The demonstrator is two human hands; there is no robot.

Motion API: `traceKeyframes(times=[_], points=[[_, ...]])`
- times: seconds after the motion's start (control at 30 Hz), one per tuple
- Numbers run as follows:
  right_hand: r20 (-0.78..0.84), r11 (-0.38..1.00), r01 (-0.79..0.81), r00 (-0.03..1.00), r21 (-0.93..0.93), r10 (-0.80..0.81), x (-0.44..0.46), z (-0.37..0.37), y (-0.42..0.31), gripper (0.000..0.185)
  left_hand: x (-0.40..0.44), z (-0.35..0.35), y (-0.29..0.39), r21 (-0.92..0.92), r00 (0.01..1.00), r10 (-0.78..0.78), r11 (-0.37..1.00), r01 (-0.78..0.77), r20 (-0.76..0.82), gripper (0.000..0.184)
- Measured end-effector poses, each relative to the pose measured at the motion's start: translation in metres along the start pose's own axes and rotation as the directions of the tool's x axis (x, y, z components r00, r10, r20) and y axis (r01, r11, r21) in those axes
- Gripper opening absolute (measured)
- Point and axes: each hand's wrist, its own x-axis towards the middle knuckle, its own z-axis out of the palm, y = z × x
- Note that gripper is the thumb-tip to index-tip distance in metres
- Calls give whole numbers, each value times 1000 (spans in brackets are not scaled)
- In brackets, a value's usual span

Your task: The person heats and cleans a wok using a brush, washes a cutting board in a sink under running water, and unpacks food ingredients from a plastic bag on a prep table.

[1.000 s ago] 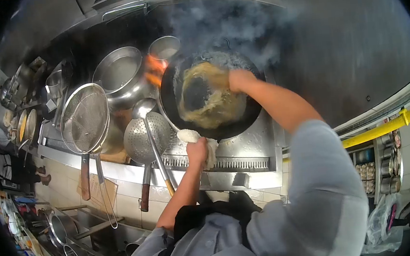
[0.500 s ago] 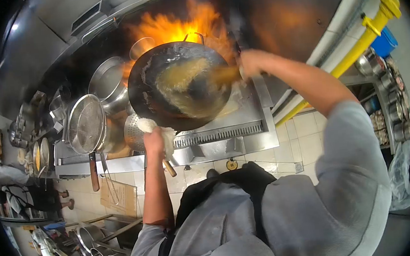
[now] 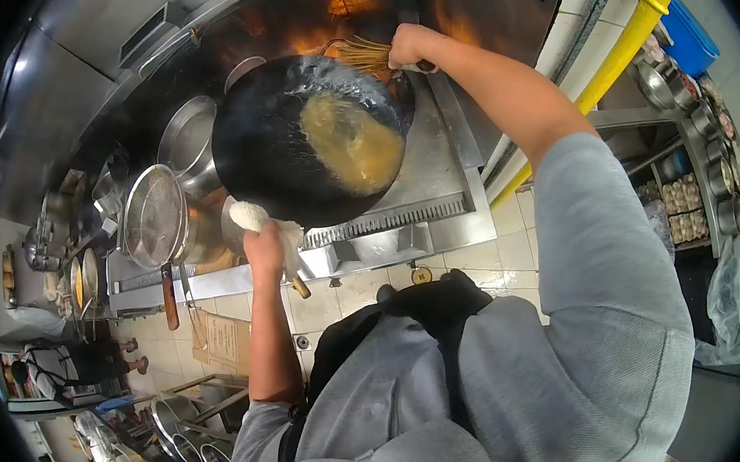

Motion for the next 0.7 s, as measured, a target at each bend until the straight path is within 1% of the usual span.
traceKeyframes(times=[0.03,0.07,0.13,0.17,0.23,0.33,0.4,0.47,0.57,0.6,0.63,0.7], points=[[-2,997,35,999,-63,-35,9,7,4,60,-1,-1,2,34,999,38,999,-39,23,29],[-1,997,37,999,-62,-37,4,7,1,60,1,-1,1,36,999,37,999,-38,21,29],[36,998,-63,997,11,63,-5,8,-2,57,7,1,-4,158,992,126,979,-125,2,30],[37,998,-67,997,10,67,-5,9,0,57,9,0,-3,158,992,125,980,-124,5,30],[55,991,-84,995,105,79,-7,10,5,56,12,-1,-1,261,996,85,961,-91,33,31],[50,990,-84,996,112,78,-17,8,5,58,16,-2,-2,231,993,110,966,-117,43,31],[39,986,-97,995,137,92,-17,11,8,59,12,-4,11,253,990,126,958,-138,60,32],[27,980,-111,994,165,108,-19,11,10,60,15,-5,16,269,994,88,958,-103,67,31],[55,974,-137,990,179,129,-25,11,11,60,20,-5,14,248,987,153,956,-160,47,30],[25,973,-119,993,198,117,-28,12,12,48,21,-5,17,223,982,184,957,-188,36,30],[-6,971,-101,995,216,105,-31,12,13,39,22,-8,21,248,985,158,954,-170,67,29],[7,974,-91,996,205,92,-35,11,15,39,21,-10,31,271,980,177,943,-195,89,29]])
